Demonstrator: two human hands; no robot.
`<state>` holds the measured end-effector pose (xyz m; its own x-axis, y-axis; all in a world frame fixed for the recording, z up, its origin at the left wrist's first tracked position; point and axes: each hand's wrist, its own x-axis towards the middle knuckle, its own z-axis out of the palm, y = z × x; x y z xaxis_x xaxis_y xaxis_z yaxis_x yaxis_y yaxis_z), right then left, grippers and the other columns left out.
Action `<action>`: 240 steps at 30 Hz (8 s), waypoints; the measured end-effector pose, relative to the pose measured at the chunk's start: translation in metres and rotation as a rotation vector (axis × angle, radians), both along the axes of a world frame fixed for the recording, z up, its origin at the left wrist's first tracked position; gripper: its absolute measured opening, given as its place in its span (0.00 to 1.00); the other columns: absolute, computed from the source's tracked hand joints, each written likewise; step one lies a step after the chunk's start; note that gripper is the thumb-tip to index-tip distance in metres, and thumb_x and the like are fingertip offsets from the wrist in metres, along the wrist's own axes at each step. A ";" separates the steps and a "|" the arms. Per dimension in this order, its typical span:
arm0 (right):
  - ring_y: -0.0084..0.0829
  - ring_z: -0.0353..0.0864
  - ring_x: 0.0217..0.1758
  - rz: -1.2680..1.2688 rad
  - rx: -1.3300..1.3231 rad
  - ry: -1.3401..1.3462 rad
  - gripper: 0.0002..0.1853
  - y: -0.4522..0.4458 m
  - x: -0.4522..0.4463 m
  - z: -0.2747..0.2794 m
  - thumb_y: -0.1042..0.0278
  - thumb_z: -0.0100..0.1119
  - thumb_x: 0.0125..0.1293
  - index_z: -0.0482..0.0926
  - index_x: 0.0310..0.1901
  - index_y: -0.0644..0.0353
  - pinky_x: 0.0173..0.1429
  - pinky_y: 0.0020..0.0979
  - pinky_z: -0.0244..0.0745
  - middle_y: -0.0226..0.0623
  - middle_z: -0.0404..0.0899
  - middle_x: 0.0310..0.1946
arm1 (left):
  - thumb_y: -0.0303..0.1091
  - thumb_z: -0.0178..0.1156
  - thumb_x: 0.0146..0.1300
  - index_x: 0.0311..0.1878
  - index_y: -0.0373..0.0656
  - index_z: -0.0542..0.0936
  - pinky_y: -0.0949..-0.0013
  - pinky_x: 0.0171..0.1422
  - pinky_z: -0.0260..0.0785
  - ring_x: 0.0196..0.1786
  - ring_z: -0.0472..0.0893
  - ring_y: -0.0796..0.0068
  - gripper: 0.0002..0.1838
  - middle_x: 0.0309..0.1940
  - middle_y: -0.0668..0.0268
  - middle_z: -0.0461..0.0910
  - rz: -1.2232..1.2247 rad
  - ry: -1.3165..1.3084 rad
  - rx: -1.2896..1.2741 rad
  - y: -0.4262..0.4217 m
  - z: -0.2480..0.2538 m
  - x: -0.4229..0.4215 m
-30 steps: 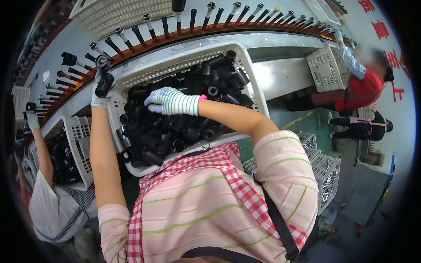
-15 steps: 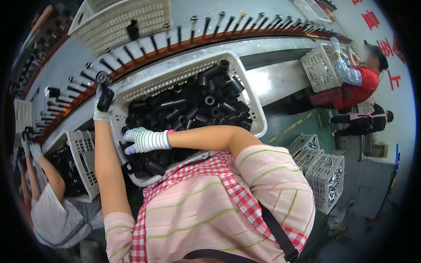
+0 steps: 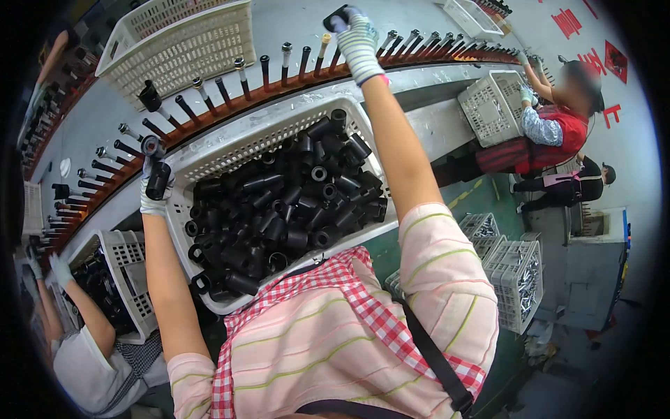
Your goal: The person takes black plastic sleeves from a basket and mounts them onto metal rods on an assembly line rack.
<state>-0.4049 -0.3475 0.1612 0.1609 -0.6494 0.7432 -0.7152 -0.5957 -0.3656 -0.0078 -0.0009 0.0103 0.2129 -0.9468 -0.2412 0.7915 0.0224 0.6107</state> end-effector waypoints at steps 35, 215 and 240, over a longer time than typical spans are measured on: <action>0.40 0.78 0.42 0.876 0.025 0.631 0.12 0.222 0.170 0.010 0.59 0.57 0.59 0.79 0.40 0.55 0.46 0.39 0.73 0.40 0.78 0.38 | 0.48 0.58 0.63 0.38 0.50 0.76 0.74 0.23 0.67 0.20 0.72 0.77 0.13 0.19 0.74 0.72 0.054 0.023 -0.028 0.001 -0.006 0.001; 0.54 0.74 0.53 0.100 0.431 0.533 0.21 -0.013 0.039 -0.035 0.58 0.52 0.63 0.73 0.57 0.53 0.57 0.43 0.69 0.49 0.75 0.52 | 0.39 0.62 0.60 0.46 0.44 0.81 0.81 0.24 0.58 0.23 0.67 0.88 0.13 0.29 0.73 0.77 0.189 -1.280 0.346 0.047 0.137 -0.007; 0.52 0.62 0.63 1.398 0.575 0.837 0.32 0.408 0.110 -0.060 0.45 0.65 0.47 0.74 0.53 0.52 0.62 0.50 0.61 0.45 0.68 0.55 | 0.46 0.55 0.60 0.59 0.62 0.73 0.57 0.36 0.73 0.32 0.81 0.55 0.21 0.36 0.60 0.82 -0.548 -1.890 0.279 0.222 0.101 -0.104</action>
<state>-0.2947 0.0606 0.1015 0.9803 0.1768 -0.0885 0.0965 -0.8186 -0.5662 -0.1121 0.2212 0.1115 0.0809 -0.9711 -0.2247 -0.8615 -0.1815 0.4742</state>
